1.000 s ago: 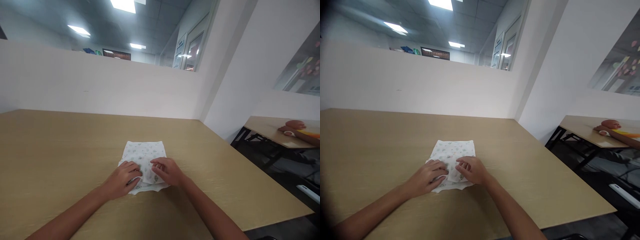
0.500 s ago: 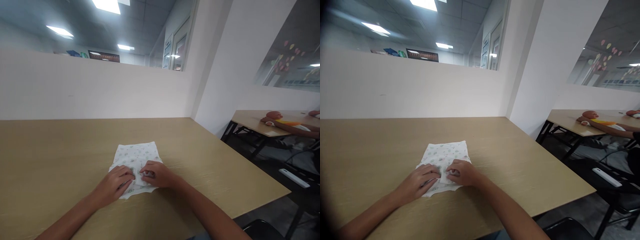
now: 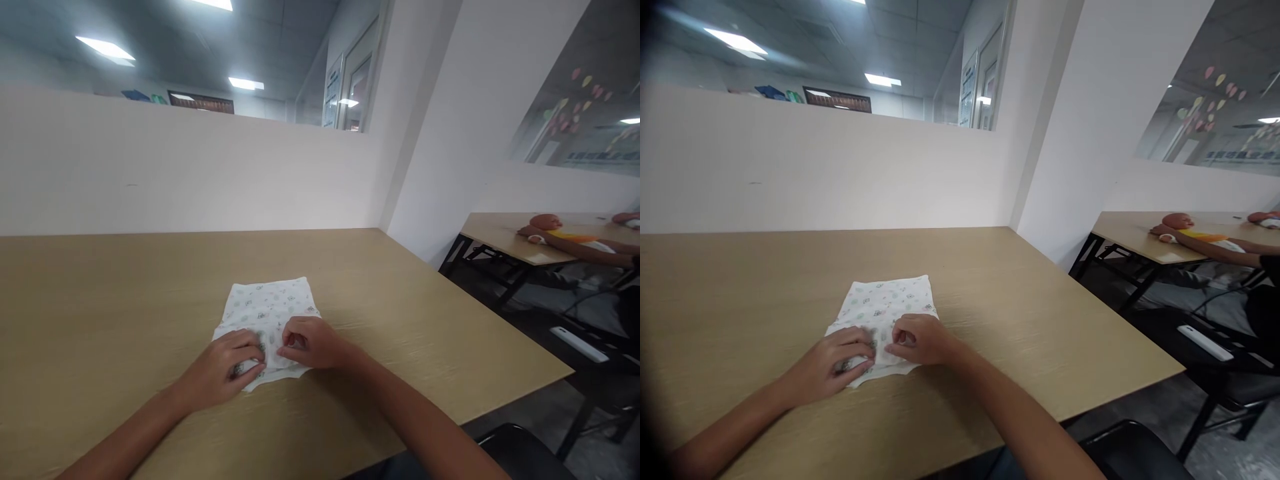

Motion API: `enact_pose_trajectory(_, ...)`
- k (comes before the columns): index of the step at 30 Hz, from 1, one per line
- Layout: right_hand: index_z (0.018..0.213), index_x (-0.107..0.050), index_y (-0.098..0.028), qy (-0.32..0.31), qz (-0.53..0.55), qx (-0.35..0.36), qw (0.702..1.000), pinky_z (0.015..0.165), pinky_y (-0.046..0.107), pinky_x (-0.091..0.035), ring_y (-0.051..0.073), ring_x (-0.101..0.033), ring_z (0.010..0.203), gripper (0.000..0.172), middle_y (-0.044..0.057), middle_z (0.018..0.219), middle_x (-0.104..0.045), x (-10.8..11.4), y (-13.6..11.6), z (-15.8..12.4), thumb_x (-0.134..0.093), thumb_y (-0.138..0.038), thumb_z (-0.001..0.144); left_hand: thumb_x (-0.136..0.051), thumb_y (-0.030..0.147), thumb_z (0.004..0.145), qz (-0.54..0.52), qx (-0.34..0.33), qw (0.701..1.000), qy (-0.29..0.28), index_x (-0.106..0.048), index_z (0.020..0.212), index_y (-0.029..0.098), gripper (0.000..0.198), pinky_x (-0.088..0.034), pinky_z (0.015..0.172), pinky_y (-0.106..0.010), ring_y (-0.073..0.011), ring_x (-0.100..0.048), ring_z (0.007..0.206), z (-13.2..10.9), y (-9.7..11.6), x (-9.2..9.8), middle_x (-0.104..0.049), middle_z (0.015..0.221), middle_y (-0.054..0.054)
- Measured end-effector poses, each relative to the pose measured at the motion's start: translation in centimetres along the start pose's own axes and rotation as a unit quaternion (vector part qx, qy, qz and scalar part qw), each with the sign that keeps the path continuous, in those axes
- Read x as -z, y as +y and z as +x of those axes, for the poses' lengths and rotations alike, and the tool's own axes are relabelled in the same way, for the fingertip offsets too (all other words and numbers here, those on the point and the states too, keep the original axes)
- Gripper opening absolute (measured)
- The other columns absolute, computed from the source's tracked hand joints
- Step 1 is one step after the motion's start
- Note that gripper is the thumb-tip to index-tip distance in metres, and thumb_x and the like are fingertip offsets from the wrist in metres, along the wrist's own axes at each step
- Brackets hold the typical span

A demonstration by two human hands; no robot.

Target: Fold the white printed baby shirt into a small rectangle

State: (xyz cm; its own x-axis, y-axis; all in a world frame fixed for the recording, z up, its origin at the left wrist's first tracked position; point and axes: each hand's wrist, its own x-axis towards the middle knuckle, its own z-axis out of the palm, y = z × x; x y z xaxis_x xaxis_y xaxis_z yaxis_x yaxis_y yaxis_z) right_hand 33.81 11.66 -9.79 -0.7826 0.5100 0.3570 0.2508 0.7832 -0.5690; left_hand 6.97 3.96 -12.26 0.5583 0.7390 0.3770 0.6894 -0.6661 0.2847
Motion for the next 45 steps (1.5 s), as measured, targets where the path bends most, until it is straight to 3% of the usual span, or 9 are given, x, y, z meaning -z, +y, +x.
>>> enact_pose_trajectory(13,0.086,-0.066,-0.018,-0.037,0.001,0.005,0.999,0.065,0.023,-0.036,0.01,-0.05,0.07,0.019,-0.003,0.079,-0.063,-0.3,0.9,-0.1,-0.07,-0.034,0.096,-0.052,0.029,0.104,-0.025,-0.001,0.999,-0.024,-0.075,0.113,0.034,0.025,-0.048,0.093,-0.024,-0.011,-0.061,0.105,-0.5,-0.4,0.2,-0.064,0.114,-0.001)
enact_pose_trajectory(16,0.09,-0.069,-0.018,-0.036,0.006,0.005,0.999,0.065,0.023,-0.037,0.01,-0.051,0.07,0.016,-0.003,0.079,-0.063,-0.3,0.7,-0.1,-0.071,-0.033,0.096,-0.054,0.031,0.104,-0.044,0.02,0.999,0.012,-0.074,0.119,0.036,0.026,-0.048,0.1,-0.024,-0.0125,-0.059,0.114,-0.5,-0.6,0.5,-0.063,0.123,-0.001)
enact_pose_trajectory(19,0.091,-0.07,-0.017,-0.042,0.009,0.003,0.999,0.066,0.023,-0.037,0.01,-0.053,0.071,0.015,-0.003,0.08,-0.063,-0.3,0.7,-0.1,-0.071,-0.032,0.096,-0.051,0.035,0.106,-0.039,0.057,0.997,0.04,-0.064,0.138,0.04,0.035,-0.045,0.112,-0.028,-0.0144,-0.054,0.13,-0.5,-0.8,0.8,-0.058,0.139,0.001)
enact_pose_trajectory(23,0.09,-0.068,-0.017,-0.044,0.003,0.006,0.999,0.066,0.023,-0.037,0.01,-0.052,0.071,0.019,-0.002,0.08,-0.063,-0.3,0.9,0.0,-0.069,-0.034,0.098,-0.046,0.042,0.108,0.034,0.079,0.996,0.001,-0.045,0.155,0.043,0.047,-0.038,0.124,-0.038,-0.0176,-0.043,0.146,-0.5,-1.1,0.5,-0.044,0.158,0.004)
enact_pose_trajectory(28,0.087,-0.066,-0.017,-0.035,0.008,0.005,0.999,0.065,0.022,-0.035,0.009,-0.051,0.069,0.016,-0.003,0.078,-0.062,-0.3,0.8,0.0,-0.071,-0.03,0.096,-0.045,0.048,0.107,0.106,0.065,0.992,-0.026,-0.04,0.158,0.044,0.051,-0.037,0.128,-0.045,-0.0211,-0.037,0.152,-0.7,-1.5,-0.3,-0.035,0.165,0.006)
enact_pose_trajectory(38,0.087,-0.068,-0.017,-0.035,-0.003,0.0,0.999,0.064,0.021,-0.035,0.008,-0.05,0.068,0.013,-0.005,0.077,-0.062,-0.3,0.8,0.0,-0.072,-0.027,0.094,-0.038,0.056,0.108,0.13,0.096,0.985,-0.062,-0.011,0.168,0.037,0.069,-0.029,0.133,-0.045,-0.022,-0.023,0.16,-1.1,-2.0,-1.0,-0.017,0.171,0.005)
enact_pose_trajectory(45,0.087,-0.07,-0.016,-0.034,0.001,0.001,0.999,0.065,0.021,-0.035,0.008,-0.05,0.069,0.011,-0.004,0.077,-0.062,-0.3,0.7,0.0,-0.072,-0.025,0.094,-0.035,0.058,0.108,0.153,0.09,0.981,-0.079,-0.001,0.168,0.037,0.073,-0.026,0.133,-0.045,-0.0242,-0.016,0.162,-1.3,-2.3,-1.3,-0.009,0.172,0.005)
